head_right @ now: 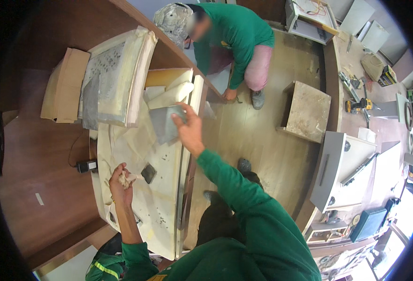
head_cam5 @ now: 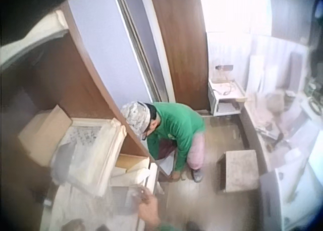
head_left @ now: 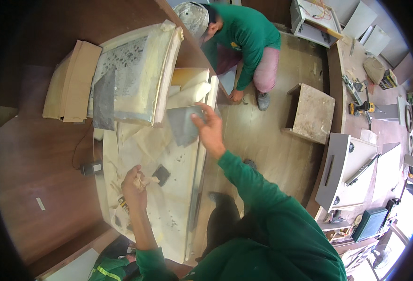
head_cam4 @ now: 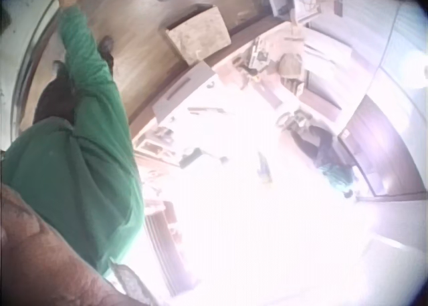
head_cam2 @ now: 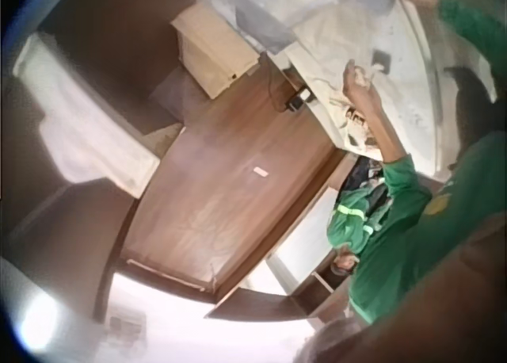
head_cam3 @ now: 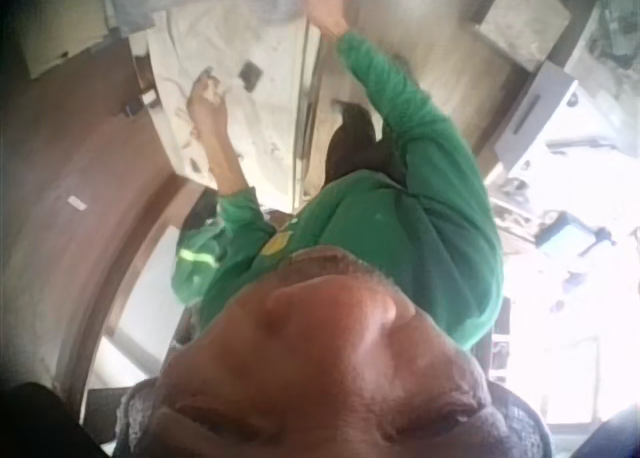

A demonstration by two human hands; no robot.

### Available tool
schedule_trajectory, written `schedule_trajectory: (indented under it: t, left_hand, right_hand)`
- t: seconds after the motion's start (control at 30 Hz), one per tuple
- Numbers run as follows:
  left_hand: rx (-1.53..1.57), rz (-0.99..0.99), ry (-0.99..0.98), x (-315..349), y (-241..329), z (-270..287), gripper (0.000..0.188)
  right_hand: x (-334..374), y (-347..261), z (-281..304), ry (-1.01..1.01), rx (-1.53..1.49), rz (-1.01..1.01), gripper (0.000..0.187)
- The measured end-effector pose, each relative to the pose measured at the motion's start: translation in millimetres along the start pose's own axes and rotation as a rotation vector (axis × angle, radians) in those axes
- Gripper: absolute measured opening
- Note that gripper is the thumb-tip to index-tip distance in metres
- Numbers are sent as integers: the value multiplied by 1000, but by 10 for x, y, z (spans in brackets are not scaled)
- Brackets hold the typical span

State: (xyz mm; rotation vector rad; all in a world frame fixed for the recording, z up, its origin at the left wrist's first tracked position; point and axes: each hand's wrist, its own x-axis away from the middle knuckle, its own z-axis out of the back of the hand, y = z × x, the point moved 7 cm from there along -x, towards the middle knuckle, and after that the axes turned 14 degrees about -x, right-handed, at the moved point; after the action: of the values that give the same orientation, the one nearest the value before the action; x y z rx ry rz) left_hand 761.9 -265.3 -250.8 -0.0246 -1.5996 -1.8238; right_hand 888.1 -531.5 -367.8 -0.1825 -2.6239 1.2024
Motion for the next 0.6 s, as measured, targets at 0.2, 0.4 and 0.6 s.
schedule_trajectory:
  t: [0.2,0.4,0.6]
  left_hand:
    - [-26,77,-33,-155,20,-128,25]
    - [-316,-120,-45,-688,207,-725,31]
    - [-6,-2,-210,-1066,111,-1195,29]
  right_hand:
    - [170,-917,734,264,-182,-136,30]
    - [-12,-1562,505,19,793,312,21]
    - [-537,-1209,-35,-463,1538,591,34]
